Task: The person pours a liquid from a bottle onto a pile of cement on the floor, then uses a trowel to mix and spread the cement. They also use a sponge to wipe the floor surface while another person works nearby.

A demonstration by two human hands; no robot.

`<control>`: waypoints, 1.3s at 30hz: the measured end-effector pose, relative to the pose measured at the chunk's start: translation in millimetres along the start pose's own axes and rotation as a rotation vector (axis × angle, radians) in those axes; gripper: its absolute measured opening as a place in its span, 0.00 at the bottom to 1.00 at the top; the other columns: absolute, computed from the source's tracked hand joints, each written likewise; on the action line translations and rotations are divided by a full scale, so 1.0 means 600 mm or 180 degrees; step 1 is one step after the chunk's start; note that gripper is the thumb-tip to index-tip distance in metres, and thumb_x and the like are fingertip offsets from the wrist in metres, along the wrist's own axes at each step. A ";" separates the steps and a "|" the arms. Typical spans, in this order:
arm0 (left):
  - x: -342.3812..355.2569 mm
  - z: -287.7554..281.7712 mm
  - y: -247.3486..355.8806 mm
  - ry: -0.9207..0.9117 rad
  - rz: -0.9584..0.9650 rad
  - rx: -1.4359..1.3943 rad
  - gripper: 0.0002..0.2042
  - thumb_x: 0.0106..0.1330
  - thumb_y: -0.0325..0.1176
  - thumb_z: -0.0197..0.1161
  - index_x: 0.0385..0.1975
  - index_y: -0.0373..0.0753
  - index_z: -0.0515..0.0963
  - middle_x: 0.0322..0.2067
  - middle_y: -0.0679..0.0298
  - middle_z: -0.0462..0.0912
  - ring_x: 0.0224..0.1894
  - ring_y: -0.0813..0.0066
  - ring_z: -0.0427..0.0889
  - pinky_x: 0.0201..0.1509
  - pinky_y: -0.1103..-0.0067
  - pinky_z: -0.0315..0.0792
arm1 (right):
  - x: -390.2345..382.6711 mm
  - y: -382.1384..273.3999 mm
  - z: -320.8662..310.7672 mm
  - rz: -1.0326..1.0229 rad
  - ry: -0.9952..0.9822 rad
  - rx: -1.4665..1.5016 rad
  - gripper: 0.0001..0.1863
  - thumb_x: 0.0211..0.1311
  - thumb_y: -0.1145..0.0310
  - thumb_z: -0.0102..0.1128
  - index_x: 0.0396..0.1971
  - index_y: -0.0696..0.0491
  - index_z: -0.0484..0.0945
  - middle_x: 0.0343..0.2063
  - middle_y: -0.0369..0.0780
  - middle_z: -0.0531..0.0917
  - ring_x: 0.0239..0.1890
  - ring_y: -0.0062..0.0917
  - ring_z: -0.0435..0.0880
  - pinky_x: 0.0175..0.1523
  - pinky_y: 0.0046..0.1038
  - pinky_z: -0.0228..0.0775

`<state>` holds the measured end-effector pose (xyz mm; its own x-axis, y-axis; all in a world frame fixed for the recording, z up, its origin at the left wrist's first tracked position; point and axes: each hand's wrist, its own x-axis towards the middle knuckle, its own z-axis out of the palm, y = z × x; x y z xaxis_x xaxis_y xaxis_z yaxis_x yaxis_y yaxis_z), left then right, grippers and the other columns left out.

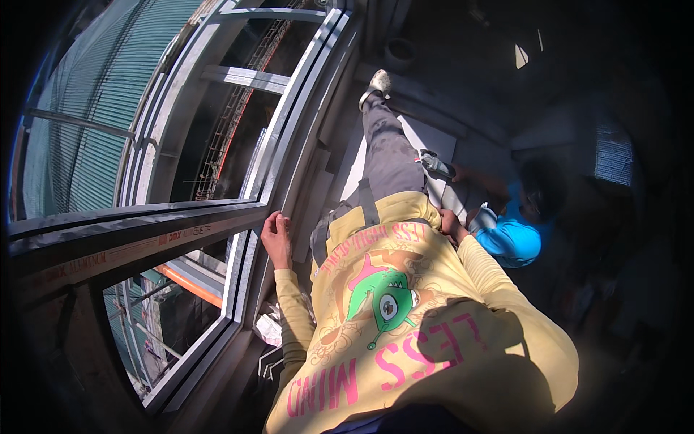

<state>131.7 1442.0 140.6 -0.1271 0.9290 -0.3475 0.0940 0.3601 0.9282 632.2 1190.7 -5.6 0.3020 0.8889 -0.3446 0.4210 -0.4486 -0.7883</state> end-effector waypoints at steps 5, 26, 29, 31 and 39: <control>0.156 0.181 0.071 -0.0499 0.0003 0.0290 0.16 0.78 0.40 0.61 0.50 0.31 0.81 0.36 0.62 0.86 0.39 0.77 0.84 0.46 0.79 0.78 | 0.236 -0.117 -0.123 0.1789 0.0139 0.0030 0.11 0.71 0.67 0.61 0.47 0.53 0.86 0.32 0.37 0.88 0.27 0.22 0.86 0.28 0.28 0.76; 0.196 0.321 -0.087 -0.0612 -0.3035 0.1276 0.15 0.78 0.41 0.60 0.49 0.32 0.77 0.32 0.66 0.83 0.31 0.77 0.82 0.38 0.78 0.77 | 1.610 0.153 -0.172 -0.0062 0.0378 -0.3130 0.34 0.62 0.65 0.63 0.70 0.51 0.69 0.69 0.51 0.72 0.70 0.48 0.70 0.73 0.45 0.64; 0.146 0.284 -0.127 -0.0773 -0.3207 0.1545 0.17 0.77 0.43 0.59 0.54 0.36 0.77 0.34 0.63 0.84 0.31 0.75 0.82 0.35 0.78 0.78 | 1.624 0.177 -0.160 0.0112 0.0200 -0.3491 0.31 0.68 0.67 0.58 0.71 0.52 0.68 0.69 0.52 0.71 0.70 0.46 0.71 0.73 0.46 0.64; 0.137 0.277 -0.139 -0.0931 -0.2992 0.1589 0.19 0.76 0.44 0.59 0.57 0.38 0.76 0.35 0.62 0.84 0.31 0.73 0.82 0.33 0.78 0.78 | 1.629 0.191 -0.162 0.0126 0.0157 -0.3284 0.28 0.71 0.68 0.55 0.70 0.53 0.68 0.69 0.52 0.72 0.70 0.45 0.72 0.74 0.45 0.64; 0.185 0.279 -0.149 -0.0922 -0.3886 0.1614 0.23 0.80 0.49 0.51 0.70 0.48 0.65 0.40 0.59 0.85 0.36 0.67 0.86 0.31 0.75 0.81 | 1.661 0.185 -0.204 0.0299 -0.0360 -0.2860 0.22 0.68 0.70 0.58 0.62 0.53 0.78 0.61 0.51 0.79 0.64 0.47 0.77 0.70 0.43 0.68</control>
<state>274.7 1527.3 -3.5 -0.1854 -0.0418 -0.9818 0.4305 0.8947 -0.1194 1084.4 2015.3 -374.3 0.3029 0.8276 -0.4726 0.9213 -0.3811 -0.0769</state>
